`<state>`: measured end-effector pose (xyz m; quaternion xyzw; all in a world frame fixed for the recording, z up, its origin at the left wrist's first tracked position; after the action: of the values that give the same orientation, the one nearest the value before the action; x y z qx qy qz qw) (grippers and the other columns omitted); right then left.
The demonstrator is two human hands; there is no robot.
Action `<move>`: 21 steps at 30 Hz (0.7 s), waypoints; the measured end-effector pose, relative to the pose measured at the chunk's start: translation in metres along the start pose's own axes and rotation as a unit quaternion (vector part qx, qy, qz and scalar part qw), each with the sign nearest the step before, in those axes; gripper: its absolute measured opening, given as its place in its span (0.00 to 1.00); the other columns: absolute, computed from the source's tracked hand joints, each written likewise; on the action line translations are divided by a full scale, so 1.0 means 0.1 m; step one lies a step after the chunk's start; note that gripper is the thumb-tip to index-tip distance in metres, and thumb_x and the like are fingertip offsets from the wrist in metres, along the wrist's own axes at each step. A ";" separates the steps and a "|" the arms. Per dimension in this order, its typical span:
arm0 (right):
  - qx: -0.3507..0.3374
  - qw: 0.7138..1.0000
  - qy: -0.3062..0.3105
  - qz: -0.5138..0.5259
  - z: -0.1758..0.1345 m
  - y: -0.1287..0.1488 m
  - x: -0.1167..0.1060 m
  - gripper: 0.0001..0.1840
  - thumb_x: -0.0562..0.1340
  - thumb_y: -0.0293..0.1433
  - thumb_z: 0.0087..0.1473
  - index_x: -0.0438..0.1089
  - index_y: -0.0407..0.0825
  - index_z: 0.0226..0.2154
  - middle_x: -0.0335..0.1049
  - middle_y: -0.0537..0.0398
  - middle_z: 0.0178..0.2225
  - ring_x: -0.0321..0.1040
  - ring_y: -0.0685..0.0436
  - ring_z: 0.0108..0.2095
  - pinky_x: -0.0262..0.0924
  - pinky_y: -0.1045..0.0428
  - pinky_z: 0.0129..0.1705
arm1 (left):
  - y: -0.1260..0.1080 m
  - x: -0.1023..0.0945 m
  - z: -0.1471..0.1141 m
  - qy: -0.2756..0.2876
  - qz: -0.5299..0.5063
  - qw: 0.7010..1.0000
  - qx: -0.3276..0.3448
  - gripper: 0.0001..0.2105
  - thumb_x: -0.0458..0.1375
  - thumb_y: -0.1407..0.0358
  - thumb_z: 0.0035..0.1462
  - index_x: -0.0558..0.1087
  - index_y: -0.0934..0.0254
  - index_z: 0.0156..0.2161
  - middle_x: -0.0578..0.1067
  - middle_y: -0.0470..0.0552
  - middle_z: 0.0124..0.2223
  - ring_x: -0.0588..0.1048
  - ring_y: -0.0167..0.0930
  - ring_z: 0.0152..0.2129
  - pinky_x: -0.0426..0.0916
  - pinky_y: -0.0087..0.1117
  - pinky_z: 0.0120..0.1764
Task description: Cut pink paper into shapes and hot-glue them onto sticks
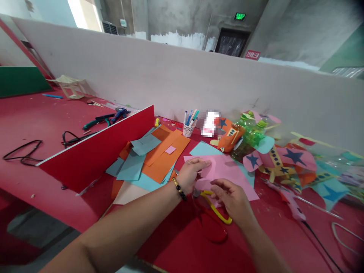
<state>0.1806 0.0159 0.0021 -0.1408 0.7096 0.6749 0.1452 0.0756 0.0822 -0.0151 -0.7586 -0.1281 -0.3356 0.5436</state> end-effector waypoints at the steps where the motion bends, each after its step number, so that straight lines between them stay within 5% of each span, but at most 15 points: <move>1: 0.013 1.000 0.004 0.027 0.00 -0.01 0.01 0.18 0.60 0.47 0.50 0.68 0.48 0.31 0.72 0.55 0.23 0.67 0.47 0.23 0.59 0.55 0.24 | 0.06 0.04 -0.03 0.006 0.008 1.000 -0.012 0.15 0.68 0.61 0.37 0.67 0.65 0.24 0.67 0.42 0.20 0.64 0.21 0.15 0.56 0.24 0.18; 7: 0.006 0.998 -0.021 0.060 0.02 -0.02 -0.07 0.18 0.61 0.44 0.50 0.64 0.48 0.21 0.65 0.59 0.16 0.63 0.50 0.17 0.56 0.56 0.21 | 0.22 0.12 -0.07 0.032 0.025 0.998 -0.038 0.14 0.68 0.61 0.38 0.68 0.65 0.25 0.68 0.43 0.22 0.66 0.22 0.16 0.59 0.24 0.20; 21: 0.003 1.000 -0.026 0.015 0.15 -0.16 -0.34 0.17 0.60 0.41 0.50 0.62 0.48 0.19 0.63 0.62 0.14 0.60 0.52 0.14 0.53 0.56 0.18 | -0.06 -0.08 0.08 -0.004 0.197 0.978 0.072 0.12 0.61 0.57 0.47 0.71 0.66 0.27 0.72 0.48 0.28 0.67 0.24 0.24 0.62 0.25 0.28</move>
<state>0.2188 0.0301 0.0002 -0.1122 0.7095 0.6785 0.1536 0.0690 0.0927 -0.0173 -0.7288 -0.0021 -0.2090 0.6520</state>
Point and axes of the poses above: each hand's wrist, its own z-axis towards the middle knuckle, its own x-axis out of the palm, y = z × x, the point moved 10 cm from there along z, towards the middle knuckle
